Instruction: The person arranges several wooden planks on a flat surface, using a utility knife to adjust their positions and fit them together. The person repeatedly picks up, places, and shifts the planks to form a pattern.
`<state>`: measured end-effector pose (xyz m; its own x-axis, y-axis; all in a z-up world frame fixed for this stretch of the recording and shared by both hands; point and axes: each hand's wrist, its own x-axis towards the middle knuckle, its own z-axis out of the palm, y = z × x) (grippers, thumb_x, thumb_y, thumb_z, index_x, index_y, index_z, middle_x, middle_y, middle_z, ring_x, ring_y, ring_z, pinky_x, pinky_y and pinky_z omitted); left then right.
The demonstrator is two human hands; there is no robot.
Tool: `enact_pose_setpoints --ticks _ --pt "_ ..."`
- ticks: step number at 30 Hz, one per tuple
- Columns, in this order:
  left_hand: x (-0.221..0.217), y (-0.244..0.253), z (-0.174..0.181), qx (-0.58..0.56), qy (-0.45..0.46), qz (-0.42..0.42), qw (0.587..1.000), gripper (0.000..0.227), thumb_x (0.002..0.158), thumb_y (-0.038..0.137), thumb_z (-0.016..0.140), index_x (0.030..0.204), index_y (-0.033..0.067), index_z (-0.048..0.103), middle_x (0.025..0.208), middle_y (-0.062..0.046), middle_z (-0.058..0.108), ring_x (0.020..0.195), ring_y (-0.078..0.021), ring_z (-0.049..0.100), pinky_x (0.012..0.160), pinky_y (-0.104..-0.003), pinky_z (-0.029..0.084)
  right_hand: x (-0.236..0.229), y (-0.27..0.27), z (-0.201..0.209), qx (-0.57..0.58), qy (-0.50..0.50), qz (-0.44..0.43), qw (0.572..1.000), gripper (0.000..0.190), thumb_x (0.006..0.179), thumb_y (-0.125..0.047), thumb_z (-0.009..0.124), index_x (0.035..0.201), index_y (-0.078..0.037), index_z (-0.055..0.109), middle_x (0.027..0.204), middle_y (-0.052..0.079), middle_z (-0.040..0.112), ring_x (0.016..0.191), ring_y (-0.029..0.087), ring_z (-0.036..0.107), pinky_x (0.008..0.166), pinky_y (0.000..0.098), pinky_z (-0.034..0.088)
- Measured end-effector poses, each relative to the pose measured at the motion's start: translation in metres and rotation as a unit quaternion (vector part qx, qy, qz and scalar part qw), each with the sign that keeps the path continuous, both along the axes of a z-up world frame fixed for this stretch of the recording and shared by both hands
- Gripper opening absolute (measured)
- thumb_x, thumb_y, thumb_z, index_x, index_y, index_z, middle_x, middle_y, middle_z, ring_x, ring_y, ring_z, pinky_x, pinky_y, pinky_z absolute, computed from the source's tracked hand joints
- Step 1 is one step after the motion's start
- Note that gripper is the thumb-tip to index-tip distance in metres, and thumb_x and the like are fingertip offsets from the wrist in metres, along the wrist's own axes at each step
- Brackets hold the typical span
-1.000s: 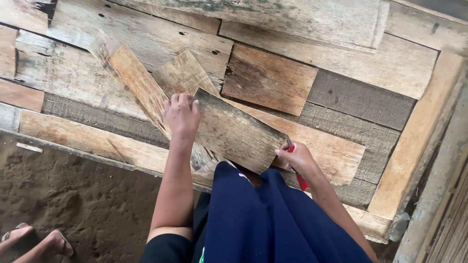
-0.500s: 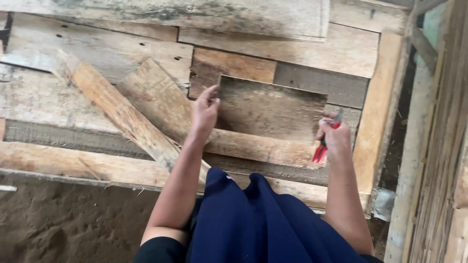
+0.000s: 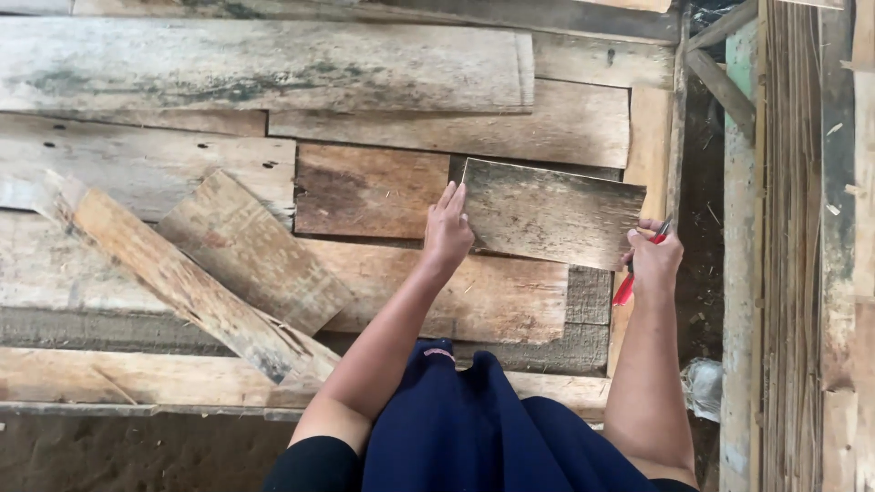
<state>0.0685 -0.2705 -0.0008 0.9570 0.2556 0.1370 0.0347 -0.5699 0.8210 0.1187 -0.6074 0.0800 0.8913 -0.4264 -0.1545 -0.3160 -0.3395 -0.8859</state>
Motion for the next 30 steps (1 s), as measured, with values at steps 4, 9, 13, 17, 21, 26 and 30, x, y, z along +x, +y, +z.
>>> enact_pose_setpoints --ticks 4,9,13,17,21,26,30 --pt "0.006 -0.008 -0.014 0.059 -0.006 0.025 0.998 0.063 0.082 0.000 0.059 0.144 0.0107 0.059 0.139 -0.013 0.061 0.121 -0.0327 0.062 0.102 -0.040 0.049 0.021 -0.007 -0.022 -0.011 0.018 -0.004 1.000 0.022 0.087 -0.001 0.071 0.108 -0.003 0.069 0.079 0.008 0.065 0.040 0.014 0.060 0.034 0.0294 0.048" --pt "0.001 -0.005 0.007 0.201 -0.029 0.050 0.978 0.050 0.084 0.010 0.059 0.133 0.0212 0.066 0.139 0.000 0.060 0.115 -0.0284 0.053 0.081 -0.041 0.051 0.025 0.013 -0.004 0.012 0.040 0.021 0.999 0.023 0.089 -0.002 0.068 0.112 -0.002 0.068 0.080 0.008 0.062 0.040 0.011 0.057 0.038 0.0247 0.049" --pt "0.005 0.020 0.005 0.280 0.000 0.045 0.959 0.060 0.079 0.011 0.063 0.138 0.0219 0.063 0.152 -0.002 0.049 0.122 -0.0327 0.044 0.088 -0.042 0.043 0.035 0.004 -0.028 0.011 0.043 0.037 0.998 0.022 0.087 -0.001 0.069 0.110 -0.003 0.069 0.080 0.008 0.064 0.042 0.011 0.058 0.039 0.0258 0.050" --pt "0.007 0.032 0.012 0.291 0.055 -0.003 0.955 0.063 0.088 0.033 0.066 0.149 0.0290 0.051 0.156 -0.001 0.042 0.128 -0.0322 0.038 0.096 -0.046 0.038 0.034 0.013 -0.017 -0.015 0.046 0.051 0.998 0.023 0.088 -0.005 0.069 0.111 -0.005 0.070 0.085 0.008 0.066 0.044 0.011 0.060 0.040 0.0252 0.050" --pt "0.008 0.031 0.018 0.317 0.061 -0.023 0.946 0.058 0.092 0.040 0.066 0.147 0.0328 0.053 0.156 -0.005 0.037 0.128 -0.0354 0.036 0.096 -0.048 0.037 0.027 0.029 0.007 -0.046 0.058 0.031 0.997 0.021 0.087 -0.005 0.070 0.108 -0.007 0.072 0.080 0.005 0.066 0.045 0.011 0.061 0.041 0.0254 0.049" --pt "0.009 0.032 0.017 0.312 0.058 -0.031 0.948 0.055 0.093 0.041 0.065 0.147 0.0323 0.054 0.155 -0.005 0.037 0.129 -0.0358 0.035 0.096 -0.048 0.037 0.033 0.018 -0.018 -0.081 0.076 0.026 0.993 0.025 0.084 -0.009 0.072 0.108 -0.010 0.074 0.078 0.000 0.064 0.046 0.011 0.059 0.041 0.0257 0.049" --pt "-0.001 0.037 0.023 0.284 0.018 -0.011 0.959 0.054 0.092 0.040 0.067 0.145 0.0309 0.057 0.157 -0.004 0.039 0.130 -0.0348 0.038 0.096 -0.048 0.037 0.015 0.021 -0.004 -0.253 0.047 0.066 0.964 0.024 0.087 -0.014 0.069 0.110 -0.011 0.075 0.085 0.009 0.067 0.080 0.028 0.069 0.072 0.0420 0.055"
